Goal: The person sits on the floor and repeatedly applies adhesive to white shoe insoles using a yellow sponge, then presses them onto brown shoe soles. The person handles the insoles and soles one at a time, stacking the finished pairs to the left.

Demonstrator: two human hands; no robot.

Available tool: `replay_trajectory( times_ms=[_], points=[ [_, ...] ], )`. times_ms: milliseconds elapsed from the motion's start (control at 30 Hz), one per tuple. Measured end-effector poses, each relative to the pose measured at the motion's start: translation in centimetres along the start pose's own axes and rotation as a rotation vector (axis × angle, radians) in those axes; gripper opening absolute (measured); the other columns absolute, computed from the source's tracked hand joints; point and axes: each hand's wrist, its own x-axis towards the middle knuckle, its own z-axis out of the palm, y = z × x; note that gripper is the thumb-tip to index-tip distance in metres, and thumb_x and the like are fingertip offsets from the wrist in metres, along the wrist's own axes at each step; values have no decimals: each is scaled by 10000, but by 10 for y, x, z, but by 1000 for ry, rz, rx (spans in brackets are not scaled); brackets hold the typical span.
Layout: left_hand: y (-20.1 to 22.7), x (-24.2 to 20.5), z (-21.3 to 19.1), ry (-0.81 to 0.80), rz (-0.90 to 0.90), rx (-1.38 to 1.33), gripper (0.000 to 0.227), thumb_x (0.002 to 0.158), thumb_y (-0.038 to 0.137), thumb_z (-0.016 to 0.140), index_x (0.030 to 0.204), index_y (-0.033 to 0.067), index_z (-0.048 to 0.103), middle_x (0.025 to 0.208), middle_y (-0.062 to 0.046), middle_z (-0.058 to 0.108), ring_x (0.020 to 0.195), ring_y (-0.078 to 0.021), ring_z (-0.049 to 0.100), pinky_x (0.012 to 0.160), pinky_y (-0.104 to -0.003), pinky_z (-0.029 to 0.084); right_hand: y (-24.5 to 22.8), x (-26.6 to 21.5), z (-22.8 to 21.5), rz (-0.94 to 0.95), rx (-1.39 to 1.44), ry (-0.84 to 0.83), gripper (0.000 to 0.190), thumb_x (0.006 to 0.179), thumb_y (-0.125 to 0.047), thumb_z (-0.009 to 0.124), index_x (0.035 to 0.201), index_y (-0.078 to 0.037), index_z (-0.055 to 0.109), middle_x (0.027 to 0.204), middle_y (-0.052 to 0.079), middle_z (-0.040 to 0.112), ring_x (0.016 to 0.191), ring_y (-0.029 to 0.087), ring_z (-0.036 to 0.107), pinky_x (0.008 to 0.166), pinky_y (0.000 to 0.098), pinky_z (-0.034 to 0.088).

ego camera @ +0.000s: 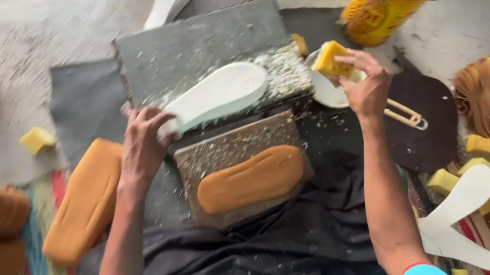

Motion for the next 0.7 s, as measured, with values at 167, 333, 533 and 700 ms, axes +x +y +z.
replay_trajectory(
  times_ms=[167, 333, 533, 700],
  points=[
    [11, 9, 4, 6, -91, 92, 512, 635, 59, 890, 1128, 66, 750, 1171, -114, 702, 1108, -335, 613, 1092, -472, 441, 123, -26, 42, -41, -190, -22, 215, 744, -74, 881, 905, -209, 833, 1050, 29, 796, 1023, 183, 739, 861, 348, 472],
    [14, 13, 0, 13, -133, 63, 523, 605, 48, 885, 1112, 80, 757, 1204, -144, 656, 1147, -325, 605, 1029, -421, 488, 124, -20, 37, 67, -333, -195, 380, 702, 0, 836, 1003, -233, 851, 1030, 12, 810, 952, 194, 742, 908, 372, 411],
    [7, 8, -1, 38, 95, 111, 446, 647, -27, 828, 1083, 46, 772, 1067, -113, 689, 1134, -320, 569, 1027, -428, 482, 10, -1, 16, 27, 250, -142, 514, 807, -40, 833, 1287, -171, 706, 1264, 89, 703, 1181, 227, 674, 1028, 376, 522],
    [-13, -9, 1, 6, 29, -100, 332, 758, -104, 710, 1040, 61, 769, 1131, -60, 721, 1139, -242, 592, 913, -319, 556, -112, -1, 96, -302, 473, -378, 535, 869, 50, 726, 1341, -202, 701, 1368, 130, 579, 1244, 288, 624, 1085, 410, 525]
  ],
)
